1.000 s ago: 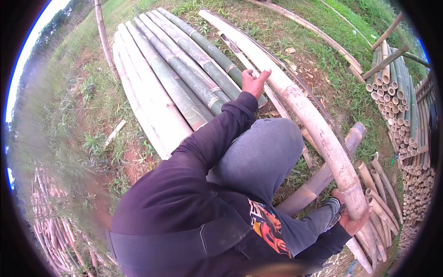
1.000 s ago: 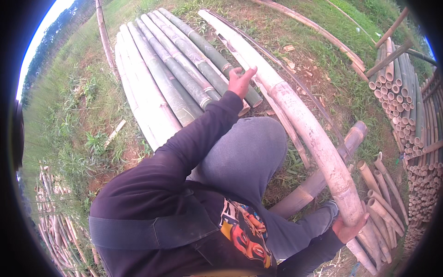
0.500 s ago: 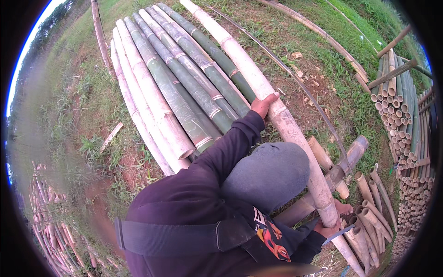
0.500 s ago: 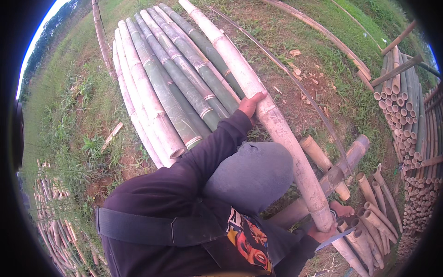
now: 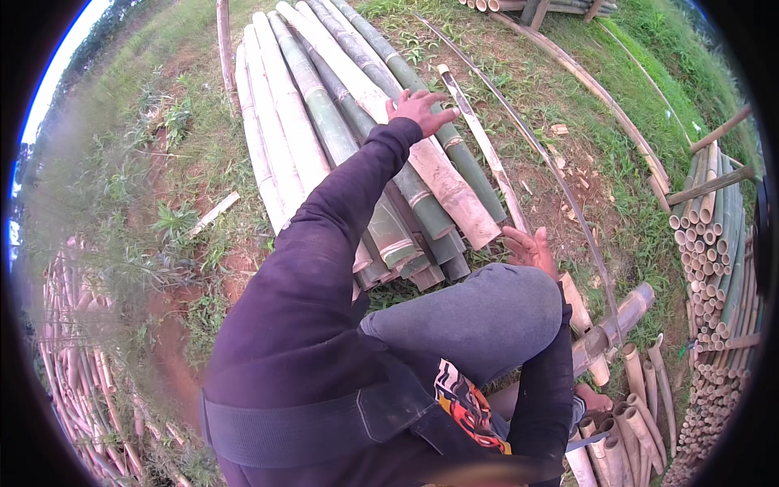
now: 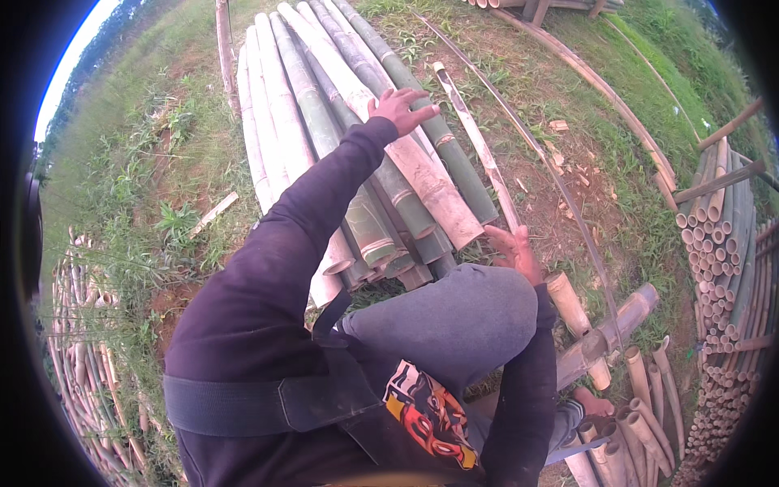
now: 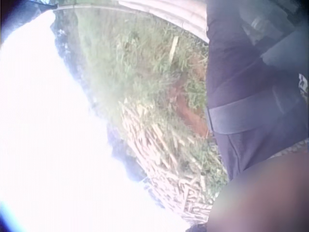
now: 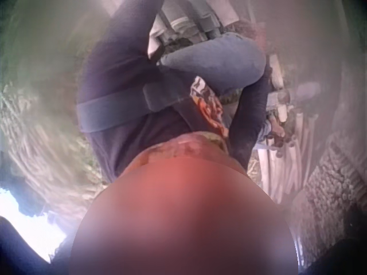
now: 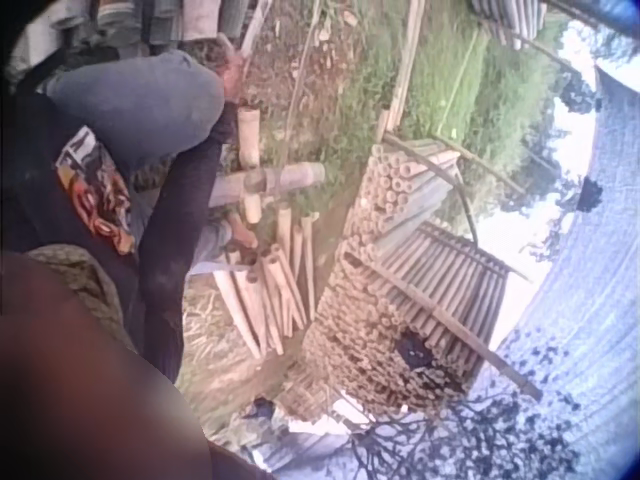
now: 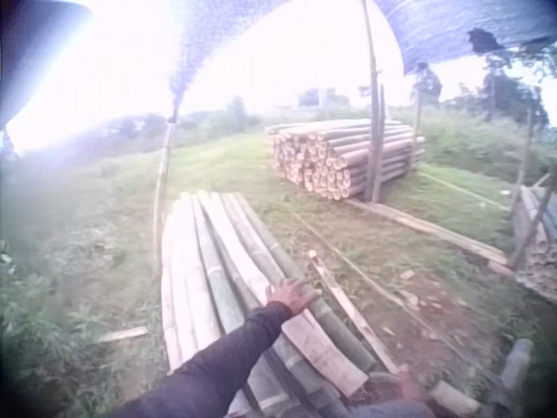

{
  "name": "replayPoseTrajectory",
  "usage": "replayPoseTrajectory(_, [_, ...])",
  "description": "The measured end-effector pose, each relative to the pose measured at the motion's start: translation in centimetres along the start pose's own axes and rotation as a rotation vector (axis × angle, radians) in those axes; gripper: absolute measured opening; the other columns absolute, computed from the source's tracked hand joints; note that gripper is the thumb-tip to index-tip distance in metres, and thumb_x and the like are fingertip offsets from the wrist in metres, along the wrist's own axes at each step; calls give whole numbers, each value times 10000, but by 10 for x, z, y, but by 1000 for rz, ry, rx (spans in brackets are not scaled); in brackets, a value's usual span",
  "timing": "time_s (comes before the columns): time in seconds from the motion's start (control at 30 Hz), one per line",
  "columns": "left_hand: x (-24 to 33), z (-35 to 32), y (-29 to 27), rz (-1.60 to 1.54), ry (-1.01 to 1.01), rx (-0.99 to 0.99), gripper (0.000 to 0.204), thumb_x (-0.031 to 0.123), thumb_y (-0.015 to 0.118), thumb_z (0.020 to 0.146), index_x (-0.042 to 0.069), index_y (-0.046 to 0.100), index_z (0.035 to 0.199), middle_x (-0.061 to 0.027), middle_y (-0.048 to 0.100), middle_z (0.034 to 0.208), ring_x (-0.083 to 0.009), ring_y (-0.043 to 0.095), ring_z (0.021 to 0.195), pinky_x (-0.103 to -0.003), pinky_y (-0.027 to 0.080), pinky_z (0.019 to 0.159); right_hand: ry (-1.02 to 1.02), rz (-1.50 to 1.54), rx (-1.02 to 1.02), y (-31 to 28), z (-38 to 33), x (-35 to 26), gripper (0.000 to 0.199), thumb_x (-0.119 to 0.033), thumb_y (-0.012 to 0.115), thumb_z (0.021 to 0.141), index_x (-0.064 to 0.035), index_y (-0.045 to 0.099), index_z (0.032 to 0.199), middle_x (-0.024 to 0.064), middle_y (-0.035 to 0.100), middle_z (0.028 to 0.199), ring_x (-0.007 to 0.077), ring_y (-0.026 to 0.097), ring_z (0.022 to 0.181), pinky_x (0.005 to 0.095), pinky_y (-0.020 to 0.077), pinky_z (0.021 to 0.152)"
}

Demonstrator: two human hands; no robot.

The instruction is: The person sits on the ground and uses a hand saw to cut bamboo poles into shorter sections. They repeatedly position a pole on a support, saw through it, and set the cut pieces aside.

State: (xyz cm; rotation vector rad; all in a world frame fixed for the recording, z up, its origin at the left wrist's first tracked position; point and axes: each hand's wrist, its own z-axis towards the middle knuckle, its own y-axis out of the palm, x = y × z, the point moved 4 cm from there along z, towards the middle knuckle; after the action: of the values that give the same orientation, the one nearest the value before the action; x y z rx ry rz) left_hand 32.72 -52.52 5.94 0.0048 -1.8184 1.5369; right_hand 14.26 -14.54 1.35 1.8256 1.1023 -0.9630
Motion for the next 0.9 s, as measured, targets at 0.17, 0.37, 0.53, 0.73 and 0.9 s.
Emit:
replayPoseTrajectory(0.17, [-15,-71,55,390,180,-271,791,844,509,916,238,733,1372,-115,518,1613,-383,250,1624,-753,98,1265,40,255,51,-26,-16,70,694,-564,553,1088,9,601,1476,153,640,1479,284,635,1309,448,474,1146])
replayPoseTrajectory(0.37, [-23,-61,80,394,194,-84,757,744,584,943,230,609,1498,-142,533,1595,-383,290,1606,-732,98,1277,-4,-533,330,-76,-176,148,435,-258,741,973,-18,703,1334,193,742,1299,319,710,1193,393,531,1050])
replayPoseTrajectory(0.53, [8,-69,81,289,411,-76,458,577,717,948,246,770,1260,-55,654,1455,-295,475,1480,-722,184,1240,281,-840,704,-79,-326,167,519,-334,793,924,-43,708,1345,200,728,1321,383,678,1241,440,514,1086])
replayPoseTrajectory(0.73, [164,-122,63,-495,601,-708,458,407,651,1082,3,751,1272,-114,761,1234,-220,669,1212,-380,483,1094,952,-900,1116,-91,-499,190,1010,-536,844,832,-158,382,1647,272,618,1467,469,568,1395,514,458,1159])
replayPoseTrajectory(0.9, [292,-206,28,-382,947,-1443,747,574,724,940,18,651,1433,-157,668,1435,-325,606,1358,-468,410,1191,817,-556,1097,-105,-513,220,1215,-609,843,795,-174,186,1721,359,573,1480,480,572,1395,514,448,1173])
